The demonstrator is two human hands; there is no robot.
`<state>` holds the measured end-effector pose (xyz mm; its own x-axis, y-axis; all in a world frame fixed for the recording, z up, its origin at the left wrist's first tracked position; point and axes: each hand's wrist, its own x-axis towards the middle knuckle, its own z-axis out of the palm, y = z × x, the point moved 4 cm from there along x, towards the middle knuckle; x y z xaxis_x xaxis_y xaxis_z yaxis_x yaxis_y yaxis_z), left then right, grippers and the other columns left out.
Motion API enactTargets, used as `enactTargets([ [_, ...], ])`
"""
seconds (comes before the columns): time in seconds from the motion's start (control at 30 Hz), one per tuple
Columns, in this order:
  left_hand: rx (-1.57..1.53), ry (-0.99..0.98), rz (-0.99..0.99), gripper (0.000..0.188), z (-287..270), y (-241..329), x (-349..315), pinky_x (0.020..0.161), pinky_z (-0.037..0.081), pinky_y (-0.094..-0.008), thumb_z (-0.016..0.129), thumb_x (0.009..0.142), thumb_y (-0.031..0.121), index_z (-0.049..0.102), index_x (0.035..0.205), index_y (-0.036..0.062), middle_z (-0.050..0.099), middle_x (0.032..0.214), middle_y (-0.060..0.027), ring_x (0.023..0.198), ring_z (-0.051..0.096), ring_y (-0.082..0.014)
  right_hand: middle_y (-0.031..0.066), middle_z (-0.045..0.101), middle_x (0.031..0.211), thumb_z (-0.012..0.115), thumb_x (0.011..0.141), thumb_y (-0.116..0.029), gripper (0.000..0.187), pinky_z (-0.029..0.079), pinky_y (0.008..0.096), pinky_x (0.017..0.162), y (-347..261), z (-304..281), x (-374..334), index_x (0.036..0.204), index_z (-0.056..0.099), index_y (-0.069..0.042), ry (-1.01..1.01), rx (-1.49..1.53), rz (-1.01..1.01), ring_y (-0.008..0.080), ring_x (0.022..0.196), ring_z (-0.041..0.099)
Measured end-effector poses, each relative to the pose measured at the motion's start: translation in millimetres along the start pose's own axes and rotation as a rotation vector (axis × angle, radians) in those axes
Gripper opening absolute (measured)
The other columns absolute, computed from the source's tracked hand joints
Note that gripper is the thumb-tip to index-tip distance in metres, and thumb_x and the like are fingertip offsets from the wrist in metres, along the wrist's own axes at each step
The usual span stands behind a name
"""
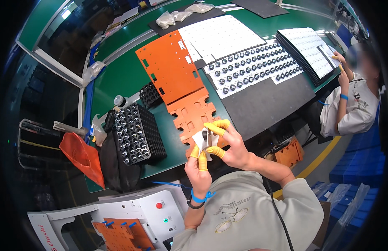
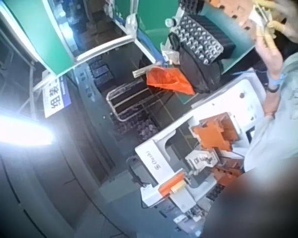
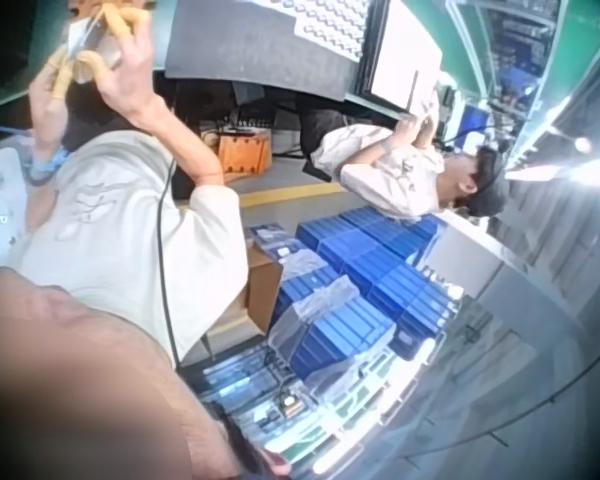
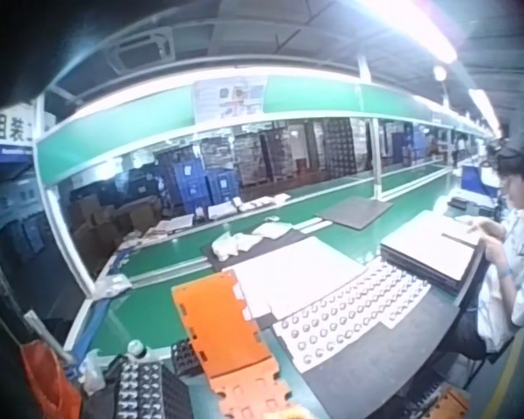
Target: The person wipes small square electronic components with a white cloth. They pick up the components from a tray, wipe them thoroughly, and place them back on the tray. The person also briefly checks a smartwatch on their wrist during the process.
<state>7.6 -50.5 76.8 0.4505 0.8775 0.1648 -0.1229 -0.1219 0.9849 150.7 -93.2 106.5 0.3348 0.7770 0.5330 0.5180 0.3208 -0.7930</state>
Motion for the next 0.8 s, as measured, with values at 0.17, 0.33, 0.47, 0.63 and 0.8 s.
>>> enactTargets([
  [0.17, 0.09, 0.032, 0.032, 0.034, -0.2, -5.4, 5.8, 0.087, 0.048, -0.0253, 0.044, 0.099, -0.002, 0.053, 0.131, -0.0113, 0.065, 0.112, -0.0095, 0.098, 0.06, -0.0122, 0.0153, 0.057, 0.115, 0.082, 0.076, -0.018, 0.058, 0.05, 0.0379, 0.086, 2.3, 3.0, -10.0, 0.127, 0.059, -0.002, -0.045, 0.069, 0.067, 0.0326, 0.103, 0.058],
  [0.33, -0.024, -0.08, -0.03, 0.034, -1.4, -2.5, 11.1, 0.088, 0.048, -0.0254, 0.044, 0.098, -0.003, 0.055, 0.129, -0.0122, 0.066, 0.112, -0.0099, 0.099, 0.06, -0.0128, 0.0153, 0.058, 0.114, 0.084, 0.074, -0.021, 0.059, 0.047, 0.0433, 0.091, -2.0, 0.8, -13.7, 0.124, 0.06, -0.002, -0.055, -0.055, -0.002, 0.0353, 0.101, 0.059],
  [0.47, 0.026, -0.073, -0.016, 0.034, 1.2, 3.0, 6.5, 0.089, 0.047, -0.0259, 0.045, 0.098, -0.002, 0.056, 0.13, -0.0106, 0.066, 0.112, -0.0106, 0.1, 0.06, -0.013, 0.0165, 0.058, 0.111, 0.085, 0.074, -0.019, 0.059, 0.05, 0.0391, 0.084, -0.5, -8.2, -5.3, 0.123, 0.059, 0.0, 0.005, -0.088, -0.026, 0.0329, 0.097, 0.058],
  [0.63, 0.089, -0.018, 0.072, 0.034, 0.5, 7.3, 4.7, 0.09, 0.047, -0.0267, 0.048, 0.1, 0.002, 0.056, 0.131, -0.0084, 0.067, 0.113, -0.0108, 0.101, 0.06, -0.0134, 0.017, 0.058, 0.111, 0.085, 0.074, -0.02, 0.059, 0.049, 0.0383, 0.084, -0.1, -6.1, -11.2, 0.123, 0.058, 0.001, -0.018, 0.014, 0.047, 0.0327, 0.099, 0.058],
  [0.8, -0.049, -0.035, 0.065, 0.036, 2.8, 5.4, 0.1, 0.092, 0.047, -0.0286, 0.049, 0.1, 0.004, 0.054, 0.134, -0.0077, 0.065, 0.117, -0.0122, 0.104, 0.061, -0.0157, 0.0157, 0.055, 0.119, 0.083, 0.076, -0.017, 0.059, 0.051, 0.037, 0.087, -6.3, -6.9, -10.6, 0.127, 0.055, -0.002, 0.045, -0.029, -0.005, 0.0314, 0.108, 0.057],
])
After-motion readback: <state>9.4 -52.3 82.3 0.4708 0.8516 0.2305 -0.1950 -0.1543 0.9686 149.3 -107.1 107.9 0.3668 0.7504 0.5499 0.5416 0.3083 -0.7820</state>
